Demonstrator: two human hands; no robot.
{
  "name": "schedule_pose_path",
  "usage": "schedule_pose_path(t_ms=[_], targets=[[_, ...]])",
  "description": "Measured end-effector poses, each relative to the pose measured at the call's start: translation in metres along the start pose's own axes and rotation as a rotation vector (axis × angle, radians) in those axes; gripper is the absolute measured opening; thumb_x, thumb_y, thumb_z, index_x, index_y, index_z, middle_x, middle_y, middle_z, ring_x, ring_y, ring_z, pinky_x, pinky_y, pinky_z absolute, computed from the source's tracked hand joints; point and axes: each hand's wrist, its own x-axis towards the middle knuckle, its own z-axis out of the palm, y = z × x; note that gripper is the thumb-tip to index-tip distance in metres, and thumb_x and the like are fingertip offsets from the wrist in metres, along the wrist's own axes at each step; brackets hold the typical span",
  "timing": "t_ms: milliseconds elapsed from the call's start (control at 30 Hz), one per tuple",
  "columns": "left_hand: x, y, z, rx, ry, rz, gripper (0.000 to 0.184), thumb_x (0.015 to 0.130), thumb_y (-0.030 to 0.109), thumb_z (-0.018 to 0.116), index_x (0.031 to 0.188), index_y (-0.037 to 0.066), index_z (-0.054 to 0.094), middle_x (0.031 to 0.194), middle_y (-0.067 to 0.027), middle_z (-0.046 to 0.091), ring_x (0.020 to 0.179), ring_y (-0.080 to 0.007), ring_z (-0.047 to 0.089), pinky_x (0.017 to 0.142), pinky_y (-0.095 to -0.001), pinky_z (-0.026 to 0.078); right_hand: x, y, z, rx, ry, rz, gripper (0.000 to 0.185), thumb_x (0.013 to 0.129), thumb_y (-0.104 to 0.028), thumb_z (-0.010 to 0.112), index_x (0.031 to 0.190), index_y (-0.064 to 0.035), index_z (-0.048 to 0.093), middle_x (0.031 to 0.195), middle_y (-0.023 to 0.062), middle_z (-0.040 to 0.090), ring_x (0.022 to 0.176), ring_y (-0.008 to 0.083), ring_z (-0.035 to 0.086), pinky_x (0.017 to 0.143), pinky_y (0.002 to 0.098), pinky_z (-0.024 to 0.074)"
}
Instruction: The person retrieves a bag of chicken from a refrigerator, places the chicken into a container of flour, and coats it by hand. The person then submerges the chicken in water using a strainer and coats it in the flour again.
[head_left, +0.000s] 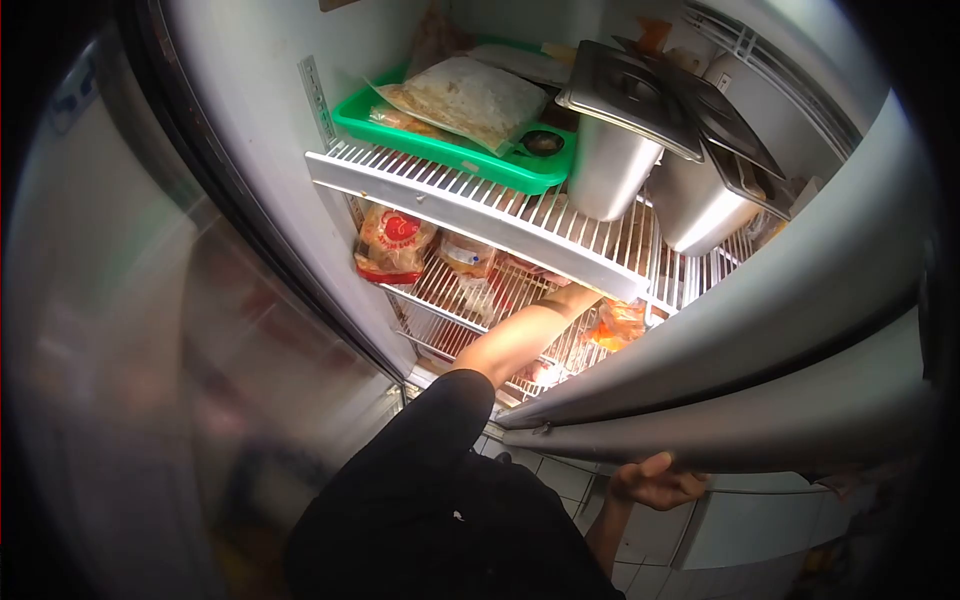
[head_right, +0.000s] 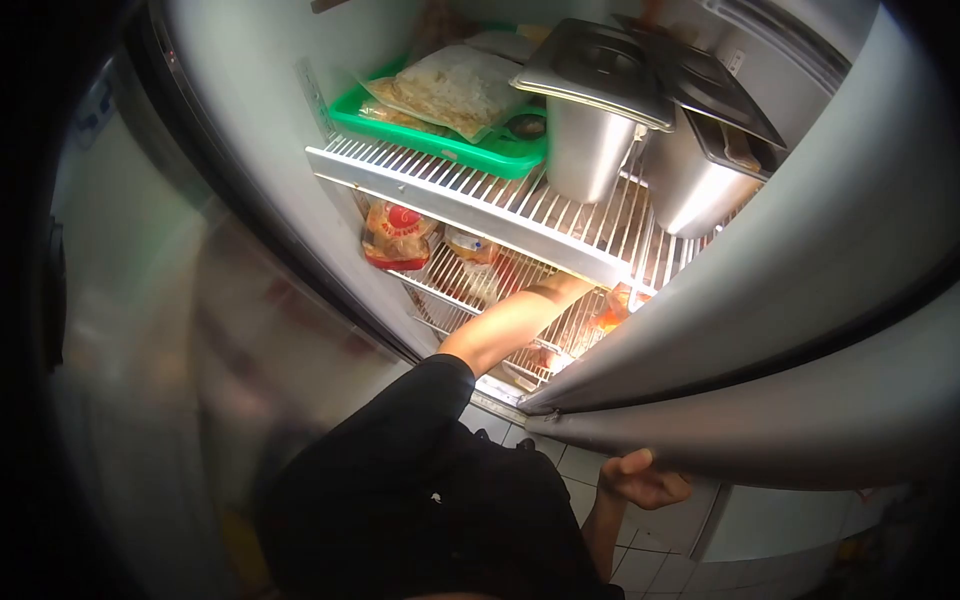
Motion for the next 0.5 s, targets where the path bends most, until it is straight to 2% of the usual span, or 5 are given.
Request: schedule_pose_path(t_ms=[200, 267, 500], targets=[[-0.013, -0.029, -0.010, 0.003, -0.023, 0.006, 0.030, 0.080, 0.031, 0.067, 0.094, 0.005, 0.064, 0.088, -0.0196, 0.065, 0.083, -0.0354, 0.061, 0.076, -0.0461, 0.047, 0.000, 0.001, -0.001, -0.013, 0.002, -0.034, 0.030, 0.090, -0.026, 0.058, 0.082, -0.0068, 0.036, 0.087, 0.0088, 0.047, 0.083, 0.0187, 0.047, 0.074, 0.0343, 0.0413], [-0.012, -0.046, -0.023, 0.004, -0.024, 0.015, 0.030, 0.080, 0.031, 0.067, 0.094, 0.005, 0.064, 0.088, -0.0196, 0.065, 0.083, -0.0356, 0.061, 0.076, -0.0463, 0.047, 0.008, -0.004, 0.005, 0.005, 0.004, -0.102, 0.032, 0.089, -0.027, 0.058, 0.083, -0.0071, 0.033, 0.085, 0.0100, 0.050, 0.072, 0.0175, 0.051, 0.059, 0.0284, 0.0427], [-0.031, -0.084, -0.055, -0.004, -0.056, 0.049, 0.028, 0.081, 0.030, 0.065, 0.094, 0.005, 0.064, 0.088, -0.0196, 0.064, 0.084, -0.0362, 0.060, 0.077, -0.0470, 0.047, -0.001, 0.002, -0.004, 0.017, -0.062, -0.053, 0.033, 0.089, -0.026, 0.060, 0.085, -0.0068, 0.034, 0.086, 0.0107, 0.053, 0.068, 0.0170, 0.052, 0.060, 0.0290, 0.0447]])
